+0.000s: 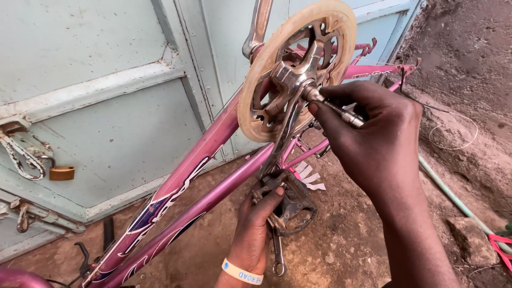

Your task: The person selects a socket wrench and a spanner from a collection of tools on the ground. They then approach a pink bicycle and use the tools to tighten the crankset bolt on the pedal assembly.

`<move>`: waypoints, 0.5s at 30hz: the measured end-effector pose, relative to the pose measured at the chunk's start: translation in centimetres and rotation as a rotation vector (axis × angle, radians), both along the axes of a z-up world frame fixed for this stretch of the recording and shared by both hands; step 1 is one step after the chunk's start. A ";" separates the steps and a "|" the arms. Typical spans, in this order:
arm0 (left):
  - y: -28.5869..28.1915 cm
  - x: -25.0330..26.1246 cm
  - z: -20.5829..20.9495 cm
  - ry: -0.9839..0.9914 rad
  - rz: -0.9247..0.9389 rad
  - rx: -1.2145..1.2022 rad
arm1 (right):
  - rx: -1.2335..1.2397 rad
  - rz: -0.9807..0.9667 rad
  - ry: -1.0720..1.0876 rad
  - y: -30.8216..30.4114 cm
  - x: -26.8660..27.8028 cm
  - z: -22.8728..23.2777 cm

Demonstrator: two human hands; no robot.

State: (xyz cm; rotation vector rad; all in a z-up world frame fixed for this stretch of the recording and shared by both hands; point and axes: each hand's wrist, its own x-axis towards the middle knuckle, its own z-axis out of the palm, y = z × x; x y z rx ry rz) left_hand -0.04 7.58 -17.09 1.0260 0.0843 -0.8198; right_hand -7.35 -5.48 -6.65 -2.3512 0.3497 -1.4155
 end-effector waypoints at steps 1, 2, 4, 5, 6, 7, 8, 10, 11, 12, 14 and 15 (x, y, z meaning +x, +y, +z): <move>0.0 0.0 -0.3 0.001 -0.002 -0.001 | -0.001 -0.002 0.001 0.0 0.0 0.0; 0.0 0.1 -0.5 -0.020 -0.012 0.007 | -0.021 -0.030 0.019 0.1 0.1 0.0; 0.0 0.1 -0.9 -0.042 -0.021 0.016 | -0.042 -0.058 0.037 0.3 0.2 0.0; 0.0 0.0 -1.0 -0.035 -0.020 0.002 | -0.032 -0.043 0.019 0.6 0.4 0.0; 0.0 0.0 -1.1 -0.028 -0.018 -0.010 | -0.021 -0.028 0.000 0.9 0.5 0.0; 0.0 -0.1 -1.2 -0.029 -0.018 -0.009 | -0.020 -0.028 0.000 1.0 0.5 0.0; 0.1 -0.1 -1.2 -0.016 -0.015 -0.019 | -0.007 -0.056 0.032 1.1 0.5 0.1; 0.2 -0.1 -1.0 -0.005 -0.011 -0.029 | 0.005 -0.082 0.064 1.1 0.5 0.1; 0.4 -0.2 -0.7 -0.001 -0.011 -0.016 | 0.006 -0.116 0.096 1.0 0.4 0.1; 0.5 -0.2 -0.4 0.001 -0.012 -0.004 | 0.006 -0.152 0.127 1.0 0.4 0.1; 0.6 -0.2 -0.7 -0.002 -0.008 -0.011 | 0.006 -0.116 0.058 1.2 0.7 0.0; 0.5 -0.3 -0.8 -0.004 -0.005 -0.018 | 0.005 -0.080 -0.010 1.3 0.9 -0.1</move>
